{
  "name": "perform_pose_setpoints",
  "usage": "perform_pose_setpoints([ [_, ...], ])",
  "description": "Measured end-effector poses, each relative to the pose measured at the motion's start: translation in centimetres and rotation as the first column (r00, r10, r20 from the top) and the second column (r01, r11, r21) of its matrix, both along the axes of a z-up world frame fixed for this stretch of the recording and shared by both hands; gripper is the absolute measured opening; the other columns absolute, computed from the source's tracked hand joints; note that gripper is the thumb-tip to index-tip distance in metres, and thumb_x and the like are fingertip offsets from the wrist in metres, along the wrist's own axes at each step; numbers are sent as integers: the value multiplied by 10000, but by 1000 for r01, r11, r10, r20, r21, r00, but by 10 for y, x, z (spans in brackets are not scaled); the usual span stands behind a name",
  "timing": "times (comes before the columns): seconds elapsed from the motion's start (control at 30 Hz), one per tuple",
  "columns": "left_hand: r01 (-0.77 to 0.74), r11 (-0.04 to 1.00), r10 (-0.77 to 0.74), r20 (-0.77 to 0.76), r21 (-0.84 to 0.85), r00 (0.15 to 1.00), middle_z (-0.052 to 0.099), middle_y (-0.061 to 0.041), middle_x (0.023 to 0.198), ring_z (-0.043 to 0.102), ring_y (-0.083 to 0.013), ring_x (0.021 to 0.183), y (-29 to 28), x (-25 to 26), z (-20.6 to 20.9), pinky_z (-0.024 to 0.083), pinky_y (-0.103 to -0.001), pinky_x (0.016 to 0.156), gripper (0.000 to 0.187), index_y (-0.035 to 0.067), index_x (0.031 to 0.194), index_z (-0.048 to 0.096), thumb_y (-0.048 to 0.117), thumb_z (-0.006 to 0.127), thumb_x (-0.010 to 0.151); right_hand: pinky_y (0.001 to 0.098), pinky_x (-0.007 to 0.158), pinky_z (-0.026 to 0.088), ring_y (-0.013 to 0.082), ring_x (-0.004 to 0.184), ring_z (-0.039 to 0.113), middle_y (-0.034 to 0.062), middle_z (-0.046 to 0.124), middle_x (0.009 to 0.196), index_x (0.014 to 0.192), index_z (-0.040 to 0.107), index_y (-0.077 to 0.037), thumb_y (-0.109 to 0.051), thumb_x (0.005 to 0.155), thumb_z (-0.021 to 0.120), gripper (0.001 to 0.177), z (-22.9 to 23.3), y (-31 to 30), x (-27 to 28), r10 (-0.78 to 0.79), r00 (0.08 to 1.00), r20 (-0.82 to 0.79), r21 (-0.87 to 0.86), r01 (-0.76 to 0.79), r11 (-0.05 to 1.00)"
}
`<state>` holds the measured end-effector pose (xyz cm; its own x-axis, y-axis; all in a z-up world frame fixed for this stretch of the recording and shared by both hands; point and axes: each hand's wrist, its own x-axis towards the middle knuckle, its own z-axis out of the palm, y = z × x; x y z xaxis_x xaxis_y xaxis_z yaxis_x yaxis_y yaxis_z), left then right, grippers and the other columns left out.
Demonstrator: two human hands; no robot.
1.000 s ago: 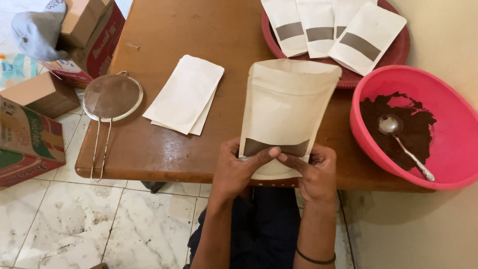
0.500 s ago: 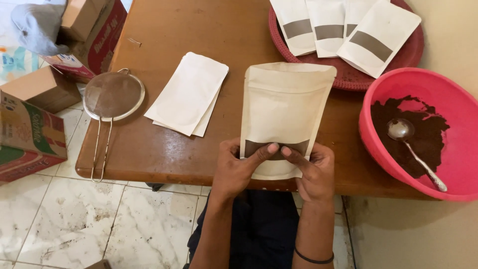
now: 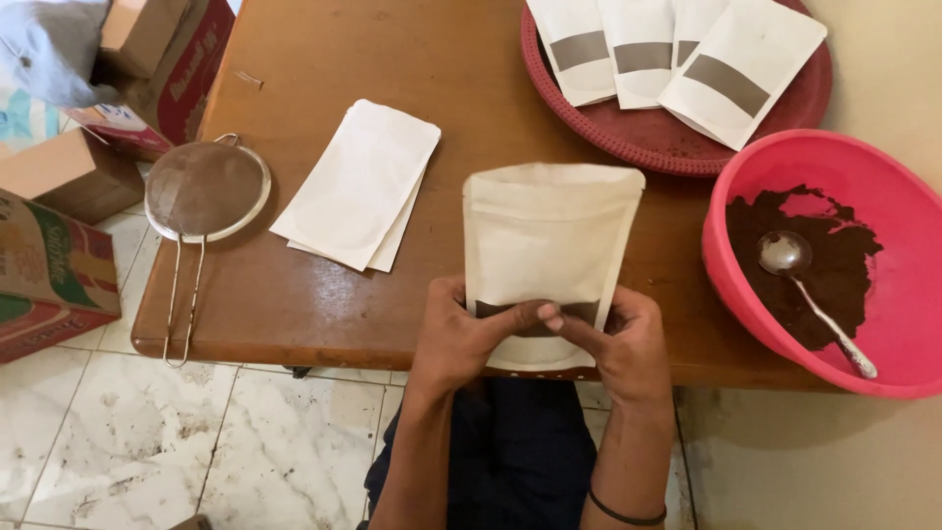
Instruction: Filling coffee pouches with grounds using a spoon and folding the tops to seal them.
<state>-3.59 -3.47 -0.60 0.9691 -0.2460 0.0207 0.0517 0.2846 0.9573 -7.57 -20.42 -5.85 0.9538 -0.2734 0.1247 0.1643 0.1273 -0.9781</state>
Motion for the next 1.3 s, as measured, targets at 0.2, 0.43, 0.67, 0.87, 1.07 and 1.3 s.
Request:
perform_pose_setpoints([
  [0.2,24,1000,-24,-49,8,999,719,-83,639,594,-112,626,-2,-1,5,490,-241,576,227,-27,800,800,103,946,685,366,757,611,179,797,660,164,752,802,989,764,109,156,691,833,309,-22,-13,3,20,1000,16,35,-20,999],
  [0.43,17,1000,-16,-58,9,998,726,-68,617,595,-84,631,-5,-3,-6,496,-221,560,189,3,774,807,109,948,707,346,731,607,160,789,635,167,762,798,964,773,108,122,692,854,284,-2,-10,-2,25,1000,-12,25,-25,999],
  [0.67,16,1000,-14,-59,21,998,715,-74,607,594,-101,618,-3,-1,-6,488,-226,559,184,13,734,789,111,944,714,363,770,603,175,828,646,174,759,829,983,759,105,106,674,877,331,-9,-3,3,-70,998,8,32,69,997],
  [0.87,-3,999,5,-45,41,999,714,-88,592,593,-108,596,2,1,-13,486,-240,546,216,6,720,779,129,955,699,359,755,608,167,802,647,173,761,810,933,766,96,69,672,897,293,8,3,1,-111,993,-35,-12,111,994],
  [1.07,-18,998,24,-92,67,995,694,-90,561,608,-118,557,-2,-3,-2,487,-234,535,255,9,684,761,165,963,684,337,754,601,155,775,650,167,754,756,896,770,70,48,707,891,225,21,9,-6,-139,990,-26,-55,137,989],
  [1.3,-18,992,32,-113,123,993,680,-93,558,599,-132,566,-2,-6,2,472,-248,529,282,7,671,748,203,946,718,343,740,603,152,743,644,145,750,751,871,766,67,24,694,911,233,32,15,-6,-183,982,-50,-32,181,983],
])
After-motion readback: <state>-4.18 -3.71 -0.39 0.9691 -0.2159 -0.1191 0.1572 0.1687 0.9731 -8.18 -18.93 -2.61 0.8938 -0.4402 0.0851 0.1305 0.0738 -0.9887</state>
